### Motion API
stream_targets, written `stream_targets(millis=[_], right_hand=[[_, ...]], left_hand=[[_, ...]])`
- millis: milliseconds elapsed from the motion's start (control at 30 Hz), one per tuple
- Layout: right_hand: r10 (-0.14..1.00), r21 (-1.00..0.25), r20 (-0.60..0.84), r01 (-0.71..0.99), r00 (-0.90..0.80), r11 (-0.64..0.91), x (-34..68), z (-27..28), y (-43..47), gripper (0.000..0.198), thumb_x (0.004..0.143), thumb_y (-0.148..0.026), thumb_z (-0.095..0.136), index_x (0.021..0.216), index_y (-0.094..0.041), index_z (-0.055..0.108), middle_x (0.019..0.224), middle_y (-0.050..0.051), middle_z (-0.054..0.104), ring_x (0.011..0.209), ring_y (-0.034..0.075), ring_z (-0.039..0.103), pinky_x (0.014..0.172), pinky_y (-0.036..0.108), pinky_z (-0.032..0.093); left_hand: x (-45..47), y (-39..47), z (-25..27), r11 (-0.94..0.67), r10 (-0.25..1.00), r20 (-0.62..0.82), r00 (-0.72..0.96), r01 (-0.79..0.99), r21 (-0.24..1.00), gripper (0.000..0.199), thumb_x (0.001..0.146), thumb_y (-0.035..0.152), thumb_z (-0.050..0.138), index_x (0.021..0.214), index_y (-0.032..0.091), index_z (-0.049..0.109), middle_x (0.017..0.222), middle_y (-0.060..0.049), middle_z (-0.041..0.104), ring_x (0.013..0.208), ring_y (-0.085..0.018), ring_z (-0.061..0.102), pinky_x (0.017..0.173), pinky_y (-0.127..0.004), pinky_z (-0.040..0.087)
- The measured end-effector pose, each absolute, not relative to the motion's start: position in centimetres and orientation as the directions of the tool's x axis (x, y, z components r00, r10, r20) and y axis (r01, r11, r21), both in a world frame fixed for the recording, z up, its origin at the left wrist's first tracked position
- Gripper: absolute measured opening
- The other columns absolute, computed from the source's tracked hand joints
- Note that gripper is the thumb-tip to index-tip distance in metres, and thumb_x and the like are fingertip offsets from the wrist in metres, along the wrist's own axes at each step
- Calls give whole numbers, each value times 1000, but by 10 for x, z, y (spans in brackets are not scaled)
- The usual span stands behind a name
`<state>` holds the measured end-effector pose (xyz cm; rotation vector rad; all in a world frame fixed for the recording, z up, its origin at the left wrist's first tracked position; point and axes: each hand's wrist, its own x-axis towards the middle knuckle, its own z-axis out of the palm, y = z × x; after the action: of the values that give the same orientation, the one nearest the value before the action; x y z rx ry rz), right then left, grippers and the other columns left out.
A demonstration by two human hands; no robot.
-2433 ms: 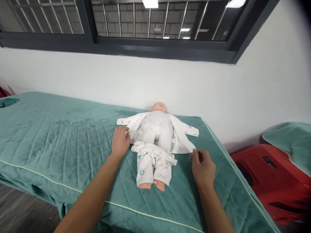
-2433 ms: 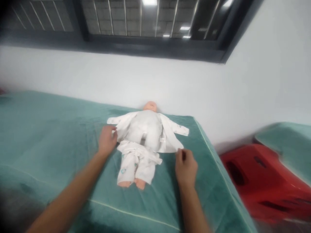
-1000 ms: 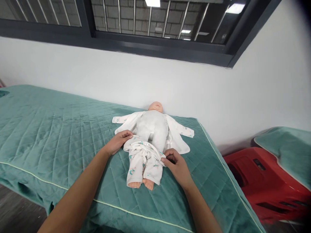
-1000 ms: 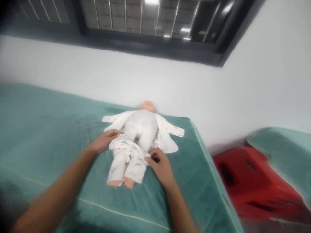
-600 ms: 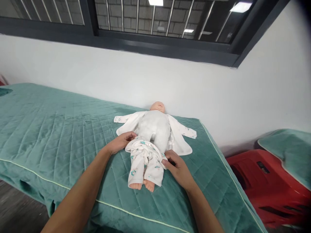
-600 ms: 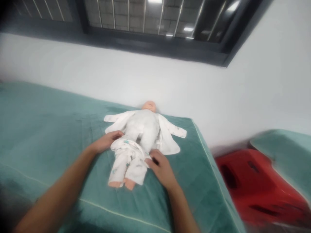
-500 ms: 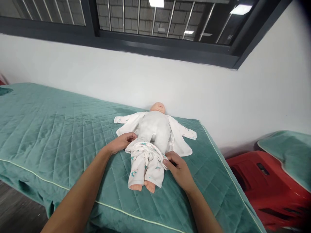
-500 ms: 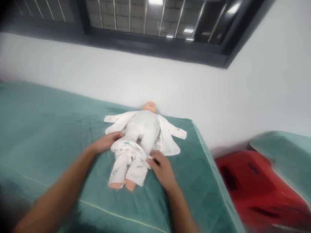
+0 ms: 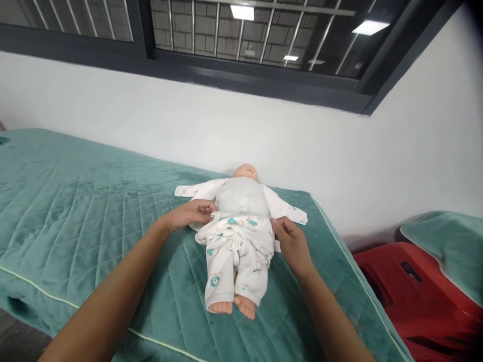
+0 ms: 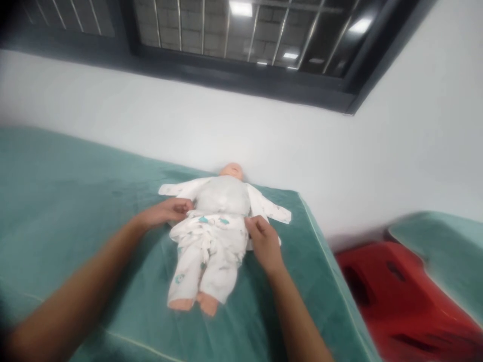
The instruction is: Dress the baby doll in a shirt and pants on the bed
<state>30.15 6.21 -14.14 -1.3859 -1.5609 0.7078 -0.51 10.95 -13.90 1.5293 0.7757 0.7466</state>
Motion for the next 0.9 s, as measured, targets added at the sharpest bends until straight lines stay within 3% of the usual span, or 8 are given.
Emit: stream_targets(millis=[200, 467, 600, 800, 900], right_hand=[[960, -856, 279, 459, 24, 237, 298, -147, 84, 39, 87, -54, 57, 69, -20, 52, 63, -5, 47, 64, 13, 41, 61, 25, 32], [975, -862, 214, 480, 60, 159, 299, -178, 89, 39, 89, -54, 52, 71, -20, 52, 64, -5, 45, 67, 13, 41, 62, 26, 33], [978, -881, 192, 453, 82, 135, 296, -179, 94, 40, 89, -55, 51, 70, -20, 51, 65, -5, 45, 68, 14, 42, 62, 26, 34], [923, -867, 321, 458, 212, 196, 288, -177, 94, 33, 89, -50, 52, 72, -21, 51, 67, -4, 47, 68, 14, 42, 64, 27, 35], [955, -879, 276, 431, 112, 204, 289, -173, 94, 33, 88, -50, 52, 72, -21, 52, 68, -3, 49, 69, 15, 44, 64, 26, 36]], left_hand=[[2, 123, -165, -20, 896, 66, 440, -109, 994, 24, 71, 29, 73, 81, 14, 56, 71, 2, 54, 60, -7, 46, 53, -18, 32], [11, 120, -169, -62, 933, 12, 359, 130, 990, 20, 83, 36, 60, 88, 19, 50, 73, 4, 48, 57, -8, 37, 49, -19, 28], [14, 125, -170, -116, 950, 52, 308, 193, 974, 19, 85, 36, 55, 88, 19, 49, 76, 3, 49, 65, -11, 42, 54, -20, 34], [16, 128, -171, -112, 942, 29, 335, 231, 967, 20, 85, 37, 55, 88, 18, 51, 80, 2, 53, 72, -13, 46, 61, -22, 37], [17, 126, -168, -104, 941, 16, 337, 245, 964, 21, 85, 37, 55, 90, 17, 54, 84, 0, 58, 75, -14, 50, 63, -23, 39]])
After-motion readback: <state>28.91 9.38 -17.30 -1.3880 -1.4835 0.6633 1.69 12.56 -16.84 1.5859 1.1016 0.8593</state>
